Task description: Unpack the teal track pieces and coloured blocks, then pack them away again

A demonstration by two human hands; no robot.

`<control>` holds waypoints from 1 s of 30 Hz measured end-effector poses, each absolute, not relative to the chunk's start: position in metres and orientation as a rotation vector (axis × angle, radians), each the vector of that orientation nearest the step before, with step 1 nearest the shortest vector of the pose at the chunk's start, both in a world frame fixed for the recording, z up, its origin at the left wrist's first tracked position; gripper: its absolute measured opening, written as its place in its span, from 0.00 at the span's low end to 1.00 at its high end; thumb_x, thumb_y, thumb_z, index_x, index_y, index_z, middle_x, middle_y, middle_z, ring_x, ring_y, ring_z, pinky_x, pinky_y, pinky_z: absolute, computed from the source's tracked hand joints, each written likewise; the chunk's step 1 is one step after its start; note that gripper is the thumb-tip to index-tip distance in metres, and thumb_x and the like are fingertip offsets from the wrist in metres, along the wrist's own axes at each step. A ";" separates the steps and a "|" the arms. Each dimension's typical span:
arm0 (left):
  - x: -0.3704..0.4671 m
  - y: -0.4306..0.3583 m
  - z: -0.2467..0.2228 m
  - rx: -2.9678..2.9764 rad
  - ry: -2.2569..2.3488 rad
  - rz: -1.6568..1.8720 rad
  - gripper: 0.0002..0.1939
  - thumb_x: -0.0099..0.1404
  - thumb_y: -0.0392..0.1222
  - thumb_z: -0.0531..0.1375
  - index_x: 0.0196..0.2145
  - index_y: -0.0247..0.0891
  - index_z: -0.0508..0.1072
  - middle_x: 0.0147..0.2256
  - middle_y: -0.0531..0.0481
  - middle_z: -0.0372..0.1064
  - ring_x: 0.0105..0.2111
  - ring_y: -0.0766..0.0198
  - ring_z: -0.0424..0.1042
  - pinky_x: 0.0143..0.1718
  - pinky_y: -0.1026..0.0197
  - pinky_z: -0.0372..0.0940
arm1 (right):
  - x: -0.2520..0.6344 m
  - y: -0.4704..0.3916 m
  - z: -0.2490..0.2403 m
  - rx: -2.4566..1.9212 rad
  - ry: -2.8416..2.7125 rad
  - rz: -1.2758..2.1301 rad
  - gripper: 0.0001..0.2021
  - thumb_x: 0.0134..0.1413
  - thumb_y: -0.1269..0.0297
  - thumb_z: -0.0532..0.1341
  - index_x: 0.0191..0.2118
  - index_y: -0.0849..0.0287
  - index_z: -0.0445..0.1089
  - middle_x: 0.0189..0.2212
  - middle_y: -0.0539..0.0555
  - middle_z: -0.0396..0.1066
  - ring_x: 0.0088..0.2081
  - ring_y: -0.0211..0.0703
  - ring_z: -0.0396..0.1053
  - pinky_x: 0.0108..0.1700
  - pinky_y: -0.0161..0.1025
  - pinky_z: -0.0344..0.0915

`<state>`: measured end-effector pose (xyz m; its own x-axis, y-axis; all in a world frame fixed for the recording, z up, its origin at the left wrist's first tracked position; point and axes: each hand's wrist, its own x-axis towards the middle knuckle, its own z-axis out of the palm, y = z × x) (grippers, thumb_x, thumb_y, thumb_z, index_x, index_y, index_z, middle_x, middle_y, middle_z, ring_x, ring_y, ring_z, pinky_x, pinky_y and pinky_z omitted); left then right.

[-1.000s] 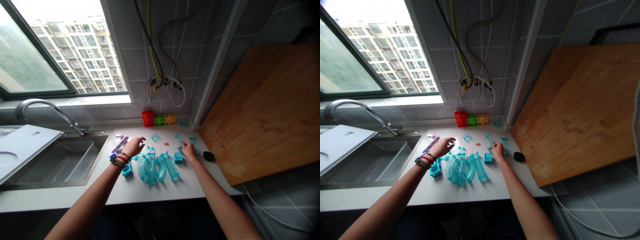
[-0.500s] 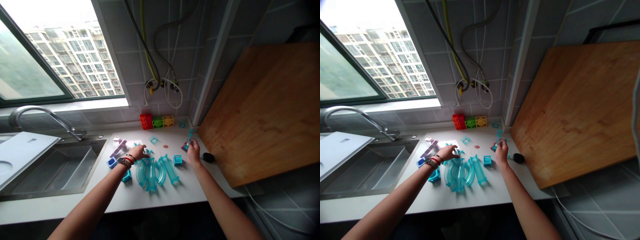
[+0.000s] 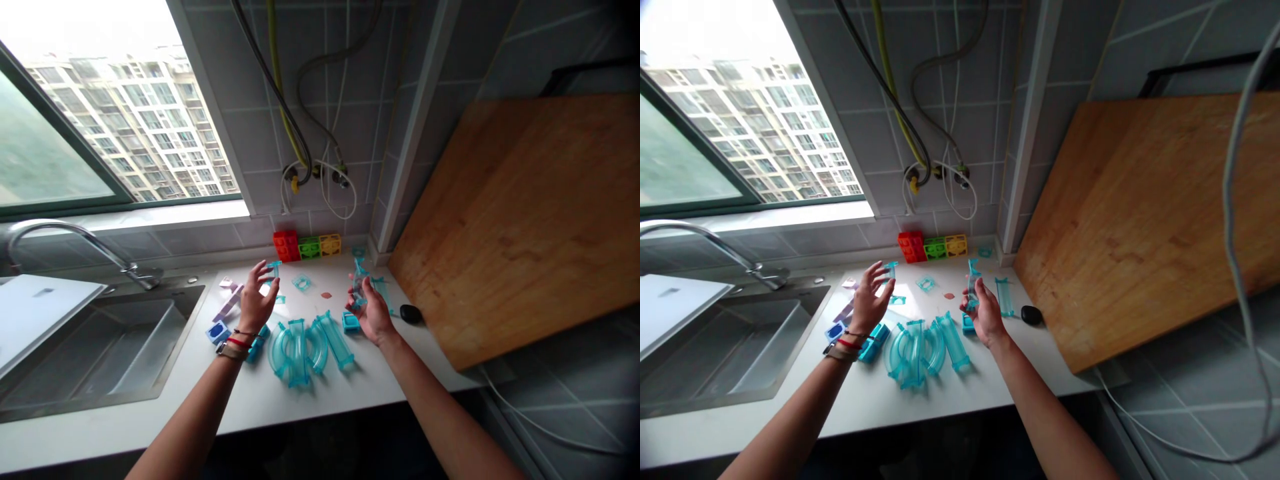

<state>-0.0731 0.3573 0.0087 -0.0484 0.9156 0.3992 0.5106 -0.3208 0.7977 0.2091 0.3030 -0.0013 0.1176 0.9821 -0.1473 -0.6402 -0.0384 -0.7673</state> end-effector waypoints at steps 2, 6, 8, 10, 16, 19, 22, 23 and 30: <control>-0.069 0.354 0.018 1.776 1.414 1.395 0.34 0.67 0.48 0.63 0.66 0.44 0.58 0.58 0.38 0.69 0.51 0.55 0.75 0.55 0.50 0.70 | 0.204 0.300 0.005 -0.799 -0.576 1.421 0.19 0.54 0.44 0.70 0.42 0.53 0.75 0.34 0.47 0.70 0.27 0.34 0.68 0.33 0.35 0.72; -0.064 0.351 0.024 1.636 1.290 1.451 0.29 0.67 0.50 0.64 0.63 0.43 0.62 0.54 0.38 0.71 0.47 0.56 0.76 0.51 0.50 0.72 | 0.191 0.294 0.016 -0.779 -0.709 1.418 0.18 0.54 0.46 0.70 0.41 0.53 0.73 0.36 0.49 0.72 0.32 0.38 0.72 0.36 0.36 0.73; -0.063 0.349 0.027 1.563 1.244 1.477 0.29 0.68 0.51 0.62 0.63 0.43 0.61 0.55 0.38 0.70 0.48 0.55 0.77 0.49 0.51 0.73 | 0.184 0.291 0.022 -0.758 -0.767 1.418 0.21 0.53 0.47 0.71 0.48 0.52 0.72 0.39 0.50 0.74 0.36 0.40 0.75 0.40 0.38 0.74; -0.062 0.346 0.032 1.502 1.193 1.492 0.29 0.69 0.52 0.61 0.64 0.45 0.60 0.57 0.38 0.69 0.48 0.55 0.77 0.48 0.52 0.73 | 0.176 0.290 0.028 -0.729 -0.816 1.424 0.25 0.52 0.49 0.72 0.53 0.50 0.69 0.41 0.50 0.74 0.38 0.42 0.78 0.44 0.42 0.74; -0.053 0.340 0.047 1.397 1.034 1.474 0.26 0.73 0.53 0.57 0.65 0.51 0.57 0.63 0.40 0.65 0.52 0.55 0.76 0.49 0.52 0.73 | 0.149 0.311 0.048 -0.829 -0.929 1.326 0.24 0.55 0.46 0.69 0.50 0.53 0.66 0.37 0.52 0.78 0.39 0.46 0.79 0.41 0.41 0.73; -0.048 0.340 0.050 1.392 0.976 1.451 0.29 0.71 0.52 0.60 0.65 0.51 0.58 0.63 0.40 0.65 0.57 0.53 0.73 0.52 0.52 0.72 | 0.135 0.331 0.054 -0.985 -1.008 1.289 0.23 0.54 0.43 0.68 0.45 0.56 0.69 0.35 0.54 0.80 0.36 0.44 0.78 0.31 0.34 0.68; -0.045 0.340 0.049 1.386 0.943 1.442 0.31 0.69 0.51 0.62 0.66 0.50 0.58 0.63 0.40 0.65 0.60 0.52 0.70 0.53 0.53 0.71 | 0.122 0.346 0.055 -1.031 -1.045 1.314 0.23 0.51 0.43 0.70 0.41 0.58 0.71 0.31 0.54 0.80 0.30 0.42 0.76 0.25 0.32 0.63; -0.045 0.340 0.049 1.381 0.938 1.441 0.31 0.69 0.51 0.62 0.66 0.50 0.58 0.63 0.40 0.65 0.61 0.52 0.70 0.53 0.53 0.71 | 0.118 0.349 0.055 -1.039 -1.055 1.322 0.23 0.50 0.43 0.70 0.40 0.57 0.71 0.30 0.54 0.80 0.29 0.42 0.75 0.24 0.31 0.63; -0.050 0.341 0.050 1.315 0.947 1.422 0.33 0.68 0.51 0.64 0.66 0.52 0.59 0.63 0.42 0.65 0.58 0.51 0.72 0.46 0.58 0.74 | 0.109 0.351 0.045 -1.034 -1.108 1.344 0.23 0.50 0.43 0.71 0.39 0.58 0.71 0.33 0.54 0.80 0.31 0.42 0.77 0.26 0.33 0.69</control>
<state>-0.0503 0.3406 0.0496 0.0254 0.9657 0.2583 -0.1338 -0.2528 0.9582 0.1086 0.3510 0.0453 -0.0644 0.9979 0.0040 -0.1942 -0.0086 -0.9809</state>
